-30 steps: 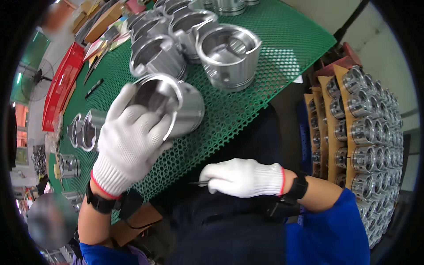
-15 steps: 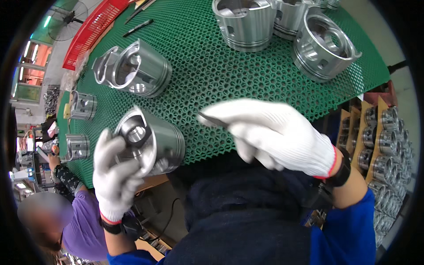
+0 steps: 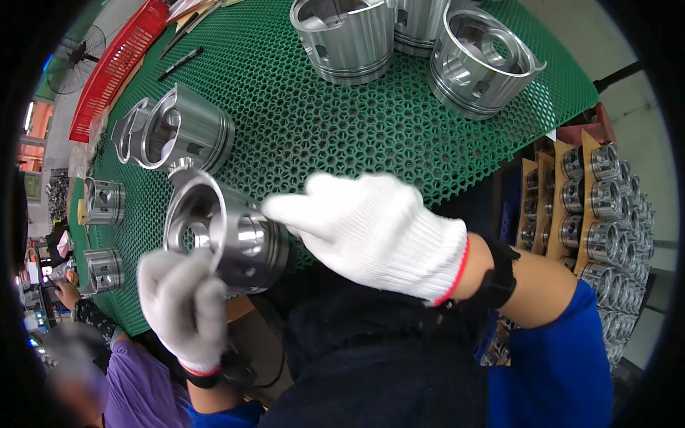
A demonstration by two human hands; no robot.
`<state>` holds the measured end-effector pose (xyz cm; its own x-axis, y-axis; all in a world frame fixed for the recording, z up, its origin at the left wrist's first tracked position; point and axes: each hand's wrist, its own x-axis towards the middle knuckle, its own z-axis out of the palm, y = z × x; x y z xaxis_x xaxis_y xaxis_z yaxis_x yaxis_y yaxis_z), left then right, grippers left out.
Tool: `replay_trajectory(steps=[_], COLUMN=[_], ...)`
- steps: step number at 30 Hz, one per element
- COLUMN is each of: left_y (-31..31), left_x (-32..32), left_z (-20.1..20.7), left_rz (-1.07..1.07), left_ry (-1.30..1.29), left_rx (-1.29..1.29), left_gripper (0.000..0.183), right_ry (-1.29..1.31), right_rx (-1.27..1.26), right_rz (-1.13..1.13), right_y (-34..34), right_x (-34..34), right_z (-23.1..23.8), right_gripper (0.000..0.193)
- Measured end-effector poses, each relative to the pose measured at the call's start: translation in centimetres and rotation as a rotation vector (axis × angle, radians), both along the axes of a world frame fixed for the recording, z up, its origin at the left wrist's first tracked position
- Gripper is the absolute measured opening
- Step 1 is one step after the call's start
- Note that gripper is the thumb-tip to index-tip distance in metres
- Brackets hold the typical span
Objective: Inspecting and deburring metal pistons at a factory workbench.
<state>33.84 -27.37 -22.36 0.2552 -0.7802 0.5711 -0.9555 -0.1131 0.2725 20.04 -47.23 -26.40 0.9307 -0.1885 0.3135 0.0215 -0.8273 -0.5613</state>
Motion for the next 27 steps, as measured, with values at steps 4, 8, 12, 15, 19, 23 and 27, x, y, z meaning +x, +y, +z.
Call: replay_trajectory(steps=[4, 8, 12, 15, 19, 23, 27], left_y=[0.6, 1.4, 1.8, 3.3, 1.3, 2.8, 2.2], left_x=[-2.4, -3.1, -1.6, -0.8, -2.6, -0.3, 1.7], left_z=[-1.1, -1.1, -1.2, -1.2, 1.4, 1.6, -0.7], left_rz=[-0.024, -0.001, 0.025, 0.168, -0.001, 0.097, 0.024], left_ry=[-0.100, -0.053, -0.135, 0.170, -0.009, -0.118, -0.199], left_rx=[0.114, 0.183, 0.042, -0.040, 0.134, 0.156, 0.102], left_gripper=[0.034, 0.037, 0.043, 0.032, 0.030, 0.053, 0.035], right_ry=[0.741, 0.756, 0.670, 0.393, 0.040, 0.444, -0.233], right_rx=[1.208, 2.339, 2.259, 2.188, 1.876, 1.592, 1.933], right_rz=[0.050, 0.130, 0.153, -0.046, 0.008, 0.032, 0.624], right_y=[0.4, 1.5, 1.4, -1.0, -2.1, -1.9, -5.0], right_x=[-1.7, -2.3, -2.4, -4.1, -4.4, -6.1, -3.9], right_z=[1.5, 1.5, 1.7, 0.7, 0.3, 2.8, 1.6], right_gripper=[0.037, 0.033, 0.021, 0.028, 0.040, 0.040, 0.043])
